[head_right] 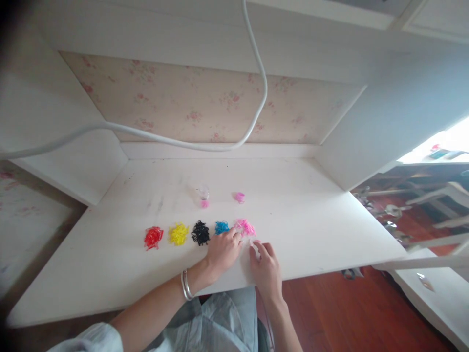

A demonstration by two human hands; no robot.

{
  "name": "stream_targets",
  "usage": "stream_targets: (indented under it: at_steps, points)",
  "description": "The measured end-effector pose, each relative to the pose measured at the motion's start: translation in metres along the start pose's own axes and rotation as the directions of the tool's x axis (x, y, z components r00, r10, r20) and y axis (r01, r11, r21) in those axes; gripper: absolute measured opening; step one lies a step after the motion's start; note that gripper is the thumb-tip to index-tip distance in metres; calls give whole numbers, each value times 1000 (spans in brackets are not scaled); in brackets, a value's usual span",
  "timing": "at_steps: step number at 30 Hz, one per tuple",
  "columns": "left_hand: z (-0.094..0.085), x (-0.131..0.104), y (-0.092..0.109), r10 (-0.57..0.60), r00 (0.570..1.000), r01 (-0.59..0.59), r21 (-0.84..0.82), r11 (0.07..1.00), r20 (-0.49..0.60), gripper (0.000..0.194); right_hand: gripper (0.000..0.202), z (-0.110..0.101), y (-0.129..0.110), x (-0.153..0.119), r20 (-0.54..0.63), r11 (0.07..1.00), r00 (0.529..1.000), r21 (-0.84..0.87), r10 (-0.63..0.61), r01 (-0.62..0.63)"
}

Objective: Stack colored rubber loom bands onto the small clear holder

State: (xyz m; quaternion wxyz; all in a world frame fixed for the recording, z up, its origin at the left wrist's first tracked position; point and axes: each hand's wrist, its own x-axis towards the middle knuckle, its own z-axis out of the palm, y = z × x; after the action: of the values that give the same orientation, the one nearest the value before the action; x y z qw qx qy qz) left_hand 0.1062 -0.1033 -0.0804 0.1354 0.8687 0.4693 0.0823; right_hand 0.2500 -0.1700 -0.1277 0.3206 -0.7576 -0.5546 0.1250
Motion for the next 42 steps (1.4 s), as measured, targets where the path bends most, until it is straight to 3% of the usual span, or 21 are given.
stream_targets:
  at_steps: [8,16,26,31,37,42]
  points:
    - [7,11,-4,18,1000,-19,72,997,23,29,40,1,-5,1,54,1000,998,-12,13,-13]
    - [-1,7,-2,-19,1000,20,70,997,-6,28,43,2,-3,3,-43,996,998,69,53,-50]
    - [4,12,1,6,998,-10,65,998,57,29,43,-7,-7,7,-91,960,982,244,165,-138]
    - [2,7,1,19,1000,-21,90,996,24,27,37,-15,-37,24,-120,938,985,340,123,-75]
    - [-4,-7,-6,-66,996,72,91,993,-64,27,34,-18,-100,60,-127,895,990,432,-65,115]
    - [-15,-27,-24,-146,972,120,-146,982,-183,28,32,-5,-142,93,-130,880,971,411,-202,238]
